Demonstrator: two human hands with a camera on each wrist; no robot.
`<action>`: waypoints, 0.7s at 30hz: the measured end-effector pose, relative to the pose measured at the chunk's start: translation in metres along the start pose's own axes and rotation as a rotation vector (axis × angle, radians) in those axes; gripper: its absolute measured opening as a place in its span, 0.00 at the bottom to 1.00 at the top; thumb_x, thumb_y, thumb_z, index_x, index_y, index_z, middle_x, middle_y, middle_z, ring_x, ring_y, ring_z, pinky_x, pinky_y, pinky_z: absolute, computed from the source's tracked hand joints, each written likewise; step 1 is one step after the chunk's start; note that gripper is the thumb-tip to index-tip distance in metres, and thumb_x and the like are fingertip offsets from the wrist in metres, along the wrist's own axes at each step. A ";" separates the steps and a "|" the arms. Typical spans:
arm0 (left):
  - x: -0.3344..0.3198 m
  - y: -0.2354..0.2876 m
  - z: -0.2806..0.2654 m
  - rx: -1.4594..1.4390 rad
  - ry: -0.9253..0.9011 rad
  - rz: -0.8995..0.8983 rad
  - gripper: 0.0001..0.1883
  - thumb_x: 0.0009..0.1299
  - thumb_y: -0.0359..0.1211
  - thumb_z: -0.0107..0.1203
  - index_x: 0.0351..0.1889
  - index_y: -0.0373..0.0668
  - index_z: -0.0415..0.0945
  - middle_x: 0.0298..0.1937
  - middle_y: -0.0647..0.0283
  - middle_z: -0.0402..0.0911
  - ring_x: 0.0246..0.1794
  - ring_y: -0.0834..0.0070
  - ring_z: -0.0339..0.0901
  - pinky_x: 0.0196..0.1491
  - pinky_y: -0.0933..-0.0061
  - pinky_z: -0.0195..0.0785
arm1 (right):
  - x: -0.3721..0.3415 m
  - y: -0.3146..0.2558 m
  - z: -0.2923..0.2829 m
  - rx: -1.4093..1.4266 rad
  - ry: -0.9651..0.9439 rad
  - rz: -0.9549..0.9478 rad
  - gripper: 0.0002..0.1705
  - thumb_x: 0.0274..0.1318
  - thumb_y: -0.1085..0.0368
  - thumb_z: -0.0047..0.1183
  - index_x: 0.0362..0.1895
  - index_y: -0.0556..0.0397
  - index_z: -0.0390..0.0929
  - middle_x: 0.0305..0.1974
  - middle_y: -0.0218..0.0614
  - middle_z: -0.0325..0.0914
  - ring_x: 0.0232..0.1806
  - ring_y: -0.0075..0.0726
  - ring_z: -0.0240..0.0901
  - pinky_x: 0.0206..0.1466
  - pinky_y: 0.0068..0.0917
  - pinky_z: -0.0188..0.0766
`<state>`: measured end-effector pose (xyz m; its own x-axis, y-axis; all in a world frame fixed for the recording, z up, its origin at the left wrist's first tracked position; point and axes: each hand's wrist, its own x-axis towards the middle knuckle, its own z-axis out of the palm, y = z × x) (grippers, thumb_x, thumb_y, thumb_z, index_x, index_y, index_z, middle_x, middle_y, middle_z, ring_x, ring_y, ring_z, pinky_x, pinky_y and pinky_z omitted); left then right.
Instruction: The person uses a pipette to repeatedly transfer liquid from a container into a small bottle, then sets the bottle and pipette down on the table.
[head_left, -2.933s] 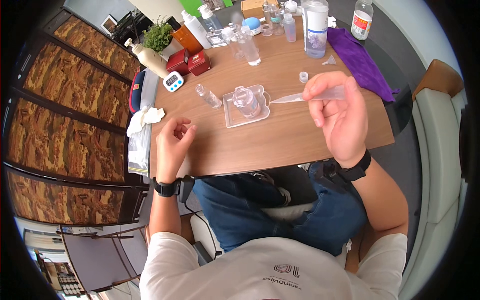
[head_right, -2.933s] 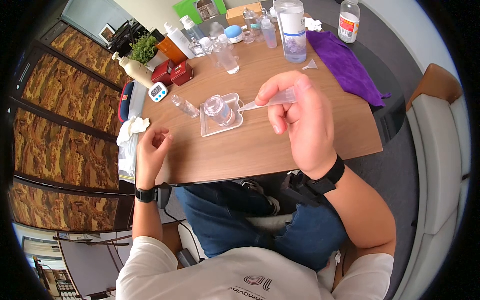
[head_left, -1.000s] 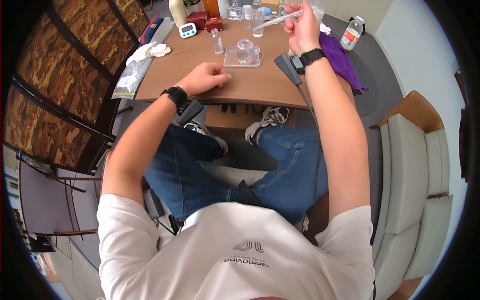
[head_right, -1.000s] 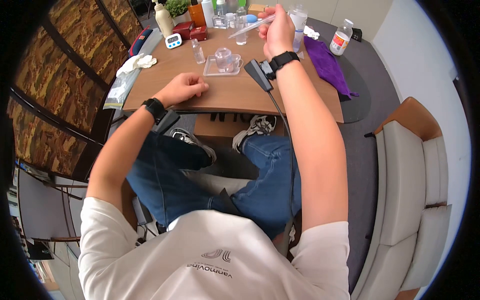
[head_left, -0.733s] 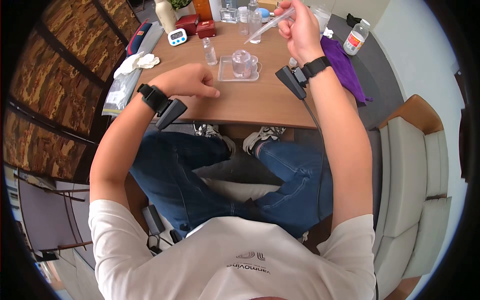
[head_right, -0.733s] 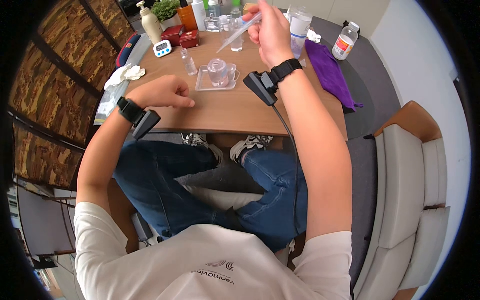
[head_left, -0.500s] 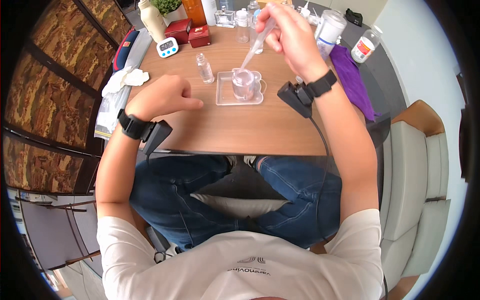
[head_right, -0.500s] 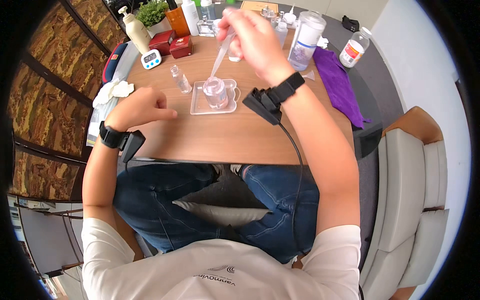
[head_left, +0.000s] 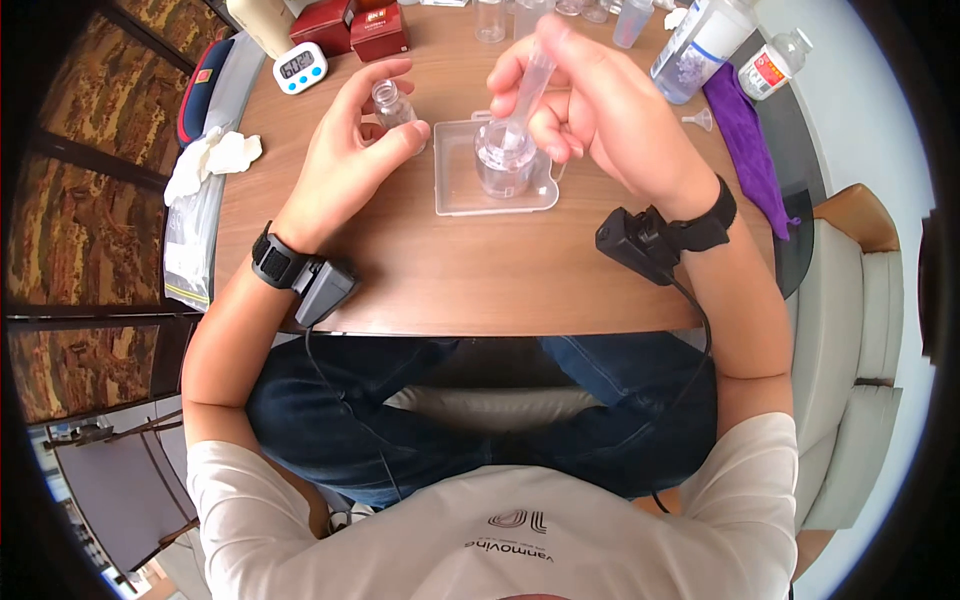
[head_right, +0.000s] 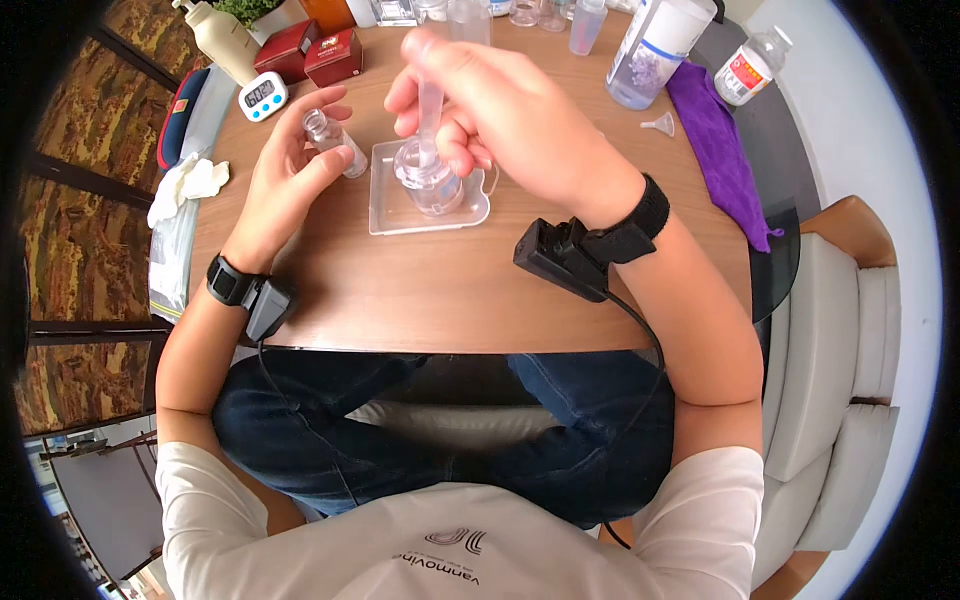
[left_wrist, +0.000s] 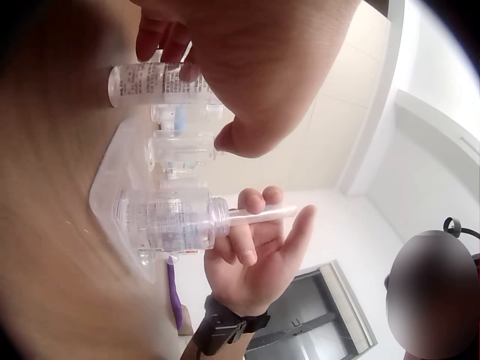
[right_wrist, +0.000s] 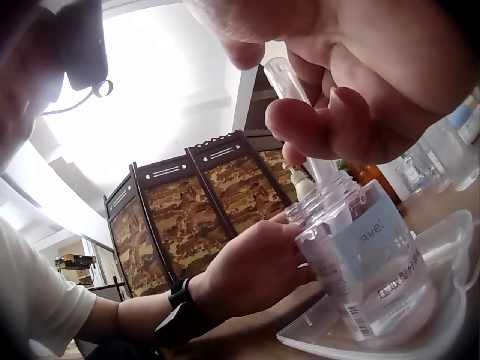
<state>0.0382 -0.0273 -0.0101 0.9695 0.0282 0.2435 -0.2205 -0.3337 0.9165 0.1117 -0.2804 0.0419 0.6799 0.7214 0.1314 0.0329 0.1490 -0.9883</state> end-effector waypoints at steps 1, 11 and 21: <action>-0.001 -0.002 0.000 -0.005 -0.003 -0.007 0.34 0.68 0.36 0.66 0.72 0.41 0.68 0.61 0.57 0.75 0.54 0.75 0.75 0.52 0.73 0.73 | 0.000 -0.004 0.002 0.002 0.002 0.009 0.27 0.78 0.46 0.42 0.42 0.58 0.79 0.35 0.36 0.80 0.23 0.17 0.66 0.27 0.17 0.65; -0.010 -0.017 -0.017 0.208 0.006 0.000 0.24 0.74 0.31 0.61 0.65 0.31 0.72 0.56 0.60 0.82 0.55 0.76 0.79 0.61 0.73 0.72 | -0.001 -0.009 0.010 0.067 0.084 0.134 0.35 0.83 0.44 0.26 0.50 0.64 0.74 0.39 0.46 0.79 0.21 0.26 0.66 0.26 0.20 0.65; -0.022 0.018 -0.008 0.380 0.068 0.045 0.20 0.69 0.35 0.64 0.56 0.35 0.79 0.43 0.65 0.84 0.42 0.82 0.79 0.43 0.79 0.70 | -0.005 -0.001 0.013 -0.027 0.097 0.075 0.27 0.80 0.54 0.26 0.40 0.59 0.74 0.35 0.44 0.80 0.18 0.22 0.64 0.21 0.17 0.61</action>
<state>0.0120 -0.0265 0.0038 0.9475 0.0635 0.3133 -0.1952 -0.6610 0.7246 0.0989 -0.2759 0.0435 0.7491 0.6605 0.0499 -0.0020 0.0776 -0.9970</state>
